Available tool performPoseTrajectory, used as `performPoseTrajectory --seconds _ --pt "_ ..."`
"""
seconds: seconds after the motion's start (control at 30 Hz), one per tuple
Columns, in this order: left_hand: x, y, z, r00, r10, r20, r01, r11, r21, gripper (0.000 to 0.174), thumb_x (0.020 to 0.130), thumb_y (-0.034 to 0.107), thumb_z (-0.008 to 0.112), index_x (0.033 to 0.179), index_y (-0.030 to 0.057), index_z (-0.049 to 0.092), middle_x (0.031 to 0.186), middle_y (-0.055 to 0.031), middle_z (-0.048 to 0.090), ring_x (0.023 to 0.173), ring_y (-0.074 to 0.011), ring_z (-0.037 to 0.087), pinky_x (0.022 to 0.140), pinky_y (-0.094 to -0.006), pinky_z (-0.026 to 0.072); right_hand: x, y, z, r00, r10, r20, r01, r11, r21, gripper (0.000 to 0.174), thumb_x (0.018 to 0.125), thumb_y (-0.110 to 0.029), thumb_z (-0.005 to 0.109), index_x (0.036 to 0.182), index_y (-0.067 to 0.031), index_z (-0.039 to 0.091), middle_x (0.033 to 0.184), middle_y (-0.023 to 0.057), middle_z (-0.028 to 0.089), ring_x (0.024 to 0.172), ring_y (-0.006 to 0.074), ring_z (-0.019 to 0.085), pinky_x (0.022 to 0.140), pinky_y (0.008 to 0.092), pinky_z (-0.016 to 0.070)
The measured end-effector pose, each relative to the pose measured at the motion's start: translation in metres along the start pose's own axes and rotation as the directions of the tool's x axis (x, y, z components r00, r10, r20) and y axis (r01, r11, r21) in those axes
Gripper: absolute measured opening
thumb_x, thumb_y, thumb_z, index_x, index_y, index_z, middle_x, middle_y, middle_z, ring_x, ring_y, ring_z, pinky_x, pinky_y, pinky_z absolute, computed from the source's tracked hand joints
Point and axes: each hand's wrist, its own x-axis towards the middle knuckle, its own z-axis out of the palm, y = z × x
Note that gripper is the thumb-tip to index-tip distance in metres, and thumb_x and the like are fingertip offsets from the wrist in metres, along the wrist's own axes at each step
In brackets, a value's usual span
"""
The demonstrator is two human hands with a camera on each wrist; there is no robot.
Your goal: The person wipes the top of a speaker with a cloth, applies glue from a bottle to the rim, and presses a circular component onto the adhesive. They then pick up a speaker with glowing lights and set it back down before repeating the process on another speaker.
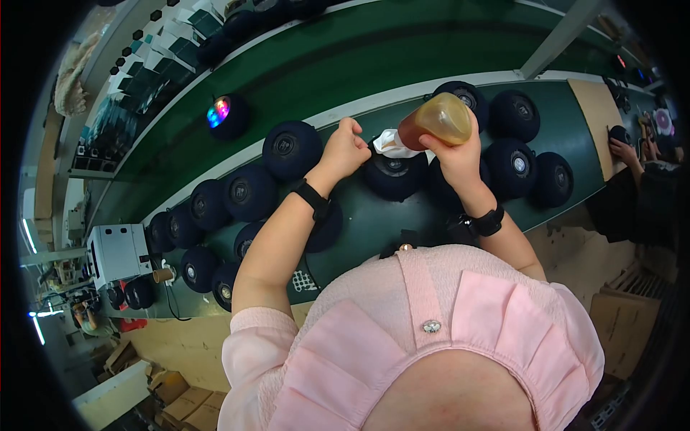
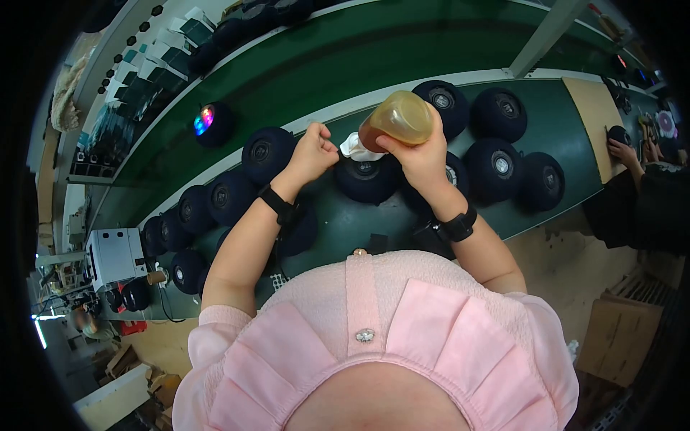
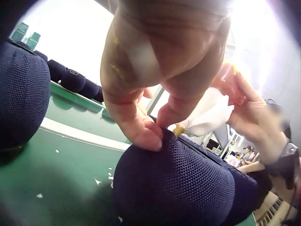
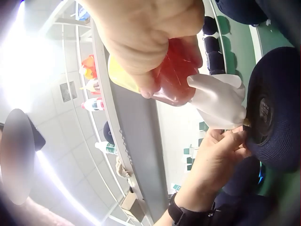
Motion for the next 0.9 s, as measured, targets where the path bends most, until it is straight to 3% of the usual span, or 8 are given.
performPoseTrajectory --seconds 0.2,0.27,0.5,0.57,0.73,0.8,0.87,0.9 --pt "0.000 0.003 -0.001 0.999 -0.044 0.011 0.044 0.999 0.018 0.038 0.070 -0.006 0.058 0.098 0.0022 0.034 0.069 -0.0084 0.057 0.055 -0.0119 0.055 0.049 -0.0250 0.0451 -0.023 0.007 -0.001 0.994 -0.048 -0.099 0.045 0.999 -0.030 0.072 0.068 -0.007 0.079 0.124 -0.0019 0.035 0.114 0.0085 0.053 0.105 0.0173 0.054 0.092 0.0310 0.0441" --pt "0.000 0.004 -0.001 0.999 -0.052 0.016 0.051 0.998 0.024 0.038 0.070 -0.006 0.058 0.098 0.0018 0.034 0.069 -0.0084 0.057 0.054 -0.0124 0.055 0.049 -0.0252 0.0453 -0.025 0.009 -0.002 0.983 0.055 -0.175 -0.045 0.997 0.056 0.071 0.069 -0.005 0.078 0.125 -0.0021 0.035 0.114 0.0093 0.052 0.105 0.0178 0.053 0.092 0.0309 0.0438" --pt "0.000 0.003 -0.001 0.996 -0.088 0.013 0.088 0.996 -0.011 0.039 0.069 -0.007 0.059 0.099 0.0014 0.034 0.070 -0.0085 0.057 0.054 -0.0132 0.055 0.049 -0.0256 0.0460 -0.020 0.019 -0.013 0.949 0.198 -0.245 -0.117 0.943 0.310 0.062 0.073 -0.002 0.074 0.123 -0.0022 0.038 0.112 0.0092 0.053 0.101 0.0184 0.055 0.088 0.0312 0.0464" --pt "-0.001 0.006 -0.001 0.994 -0.106 0.013 0.106 0.994 -0.018 0.040 0.069 -0.007 0.059 0.100 0.0011 0.034 0.070 -0.0084 0.057 0.054 -0.0130 0.055 0.048 -0.0253 0.0465 -0.015 0.016 -0.018 0.899 0.399 -0.181 -0.273 0.834 0.480 0.049 0.079 -0.009 0.070 0.119 -0.0027 0.042 0.110 0.0098 0.054 0.101 0.0197 0.056 0.087 0.0345 0.0481" --pt "-0.012 0.013 -0.001 0.963 -0.265 0.059 0.269 0.958 -0.102 0.042 0.069 -0.005 0.061 0.102 0.0004 0.035 0.070 -0.0079 0.056 0.055 -0.0133 0.056 0.046 -0.0245 0.0471 -0.007 0.014 -0.032 0.813 0.557 -0.168 -0.327 0.676 0.660 0.042 0.085 -0.020 0.064 0.118 -0.0039 0.044 0.111 0.0113 0.054 0.102 0.0234 0.056 0.088 0.0408 0.0480" --pt "-0.018 0.025 -0.002 0.943 -0.322 0.084 0.331 0.935 -0.131 0.042 0.069 -0.004 0.062 0.101 0.0001 0.036 0.070 -0.0078 0.056 0.055 -0.0133 0.056 0.046 -0.0241 0.0475 -0.005 0.011 -0.037 0.765 0.641 -0.068 -0.340 0.490 0.803 0.045 0.085 -0.024 0.063 0.120 -0.0036 0.043 0.115 0.0123 0.052 0.109 0.0254 0.052 0.093 0.0425 0.0446" --pt "-0.022 0.036 -0.003 0.934 -0.342 0.106 0.331 0.937 0.111 0.038 0.069 0.002 0.065 0.099 0.0004 0.041 0.071 -0.0078 0.056 0.058 -0.0146 0.058 0.050 -0.0269 0.0492 -0.003 0.007 -0.039 0.752 0.653 -0.086 -0.340 0.496 0.799 0.048 0.087 -0.027 0.061 0.123 -0.0033 0.040 0.120 0.0131 0.048 0.114 0.0268 0.047 0.097 0.0441 0.0412" --pt "-0.021 0.032 -0.004 0.988 -0.150 0.016 0.136 0.928 0.346 0.034 0.068 0.010 0.068 0.094 0.0014 0.048 0.074 -0.0103 0.058 0.066 -0.0194 0.061 0.060 -0.0317 0.0504 -0.003 0.007 -0.042 0.751 0.656 -0.075 -0.340 0.481 0.808 0.049 0.087 -0.028 0.060 0.124 -0.0033 0.039 0.122 0.0130 0.047 0.115 0.0269 0.047 0.098 0.0444 0.0408"
